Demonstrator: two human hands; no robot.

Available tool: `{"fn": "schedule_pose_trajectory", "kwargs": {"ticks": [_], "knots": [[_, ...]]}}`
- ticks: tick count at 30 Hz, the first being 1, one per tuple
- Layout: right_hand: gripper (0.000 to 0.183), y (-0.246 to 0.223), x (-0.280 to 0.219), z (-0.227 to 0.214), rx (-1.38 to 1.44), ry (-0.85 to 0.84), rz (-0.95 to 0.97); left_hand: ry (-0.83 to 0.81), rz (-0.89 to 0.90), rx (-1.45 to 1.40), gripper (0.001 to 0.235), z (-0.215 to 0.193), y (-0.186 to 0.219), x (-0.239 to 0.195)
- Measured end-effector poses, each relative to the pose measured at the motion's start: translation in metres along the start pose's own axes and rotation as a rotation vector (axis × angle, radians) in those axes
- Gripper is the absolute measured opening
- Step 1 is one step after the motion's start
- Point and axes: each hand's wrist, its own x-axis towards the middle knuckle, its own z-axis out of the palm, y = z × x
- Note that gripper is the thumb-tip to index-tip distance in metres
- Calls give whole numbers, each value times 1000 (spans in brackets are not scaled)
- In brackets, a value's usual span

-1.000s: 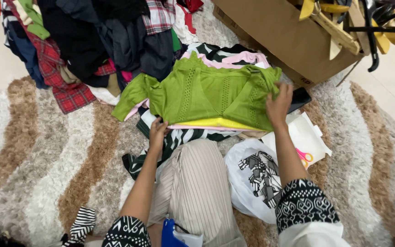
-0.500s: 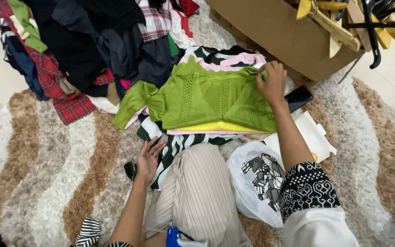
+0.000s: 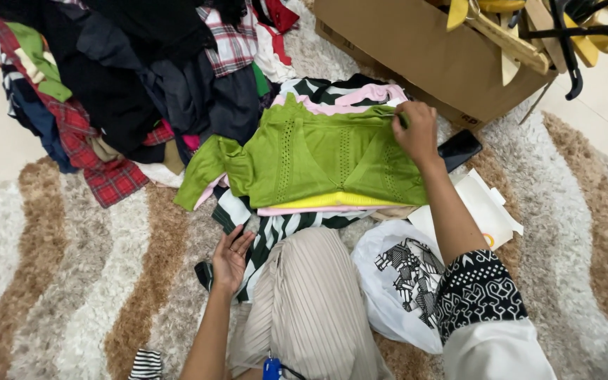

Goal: The person sits on the floor and attaches small striped tags to the necklines of several garments using a hot glue gun. They handle a yellow top, a green top, and a black top, applying glue and pressing the tags into place before stacking the finished items.

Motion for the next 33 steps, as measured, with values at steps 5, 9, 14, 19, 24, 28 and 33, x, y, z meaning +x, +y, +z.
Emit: {"fn": "schedule_pose_trajectory", "kwargs": {"ticks": [5,9,14,19,24,28,33], "knots": [[23,12,3,1,-226,90,-300,-4,-3,-14,55,3,1,0],[16,-6,7,-14,-351,160,-442,-6,4,-21,56,0,1,0],[15,-10,-32,7,-428,119,-293,-5,-3,-32,57,-1,1,1],[30,-33,-80,26,-208,-61,-68,-7,-1,-40,56,-2,0,2],[38,-68,-103,16,54,39,35,-9,7,-43,56,-3,-1,1],[30,-88,-109,4,14,-21,78,-8,16,-49,55,-7,-5,4],[46,-83,-104,6,72,-296,195,-17,18,-87,52,-16,-14,11]]}}
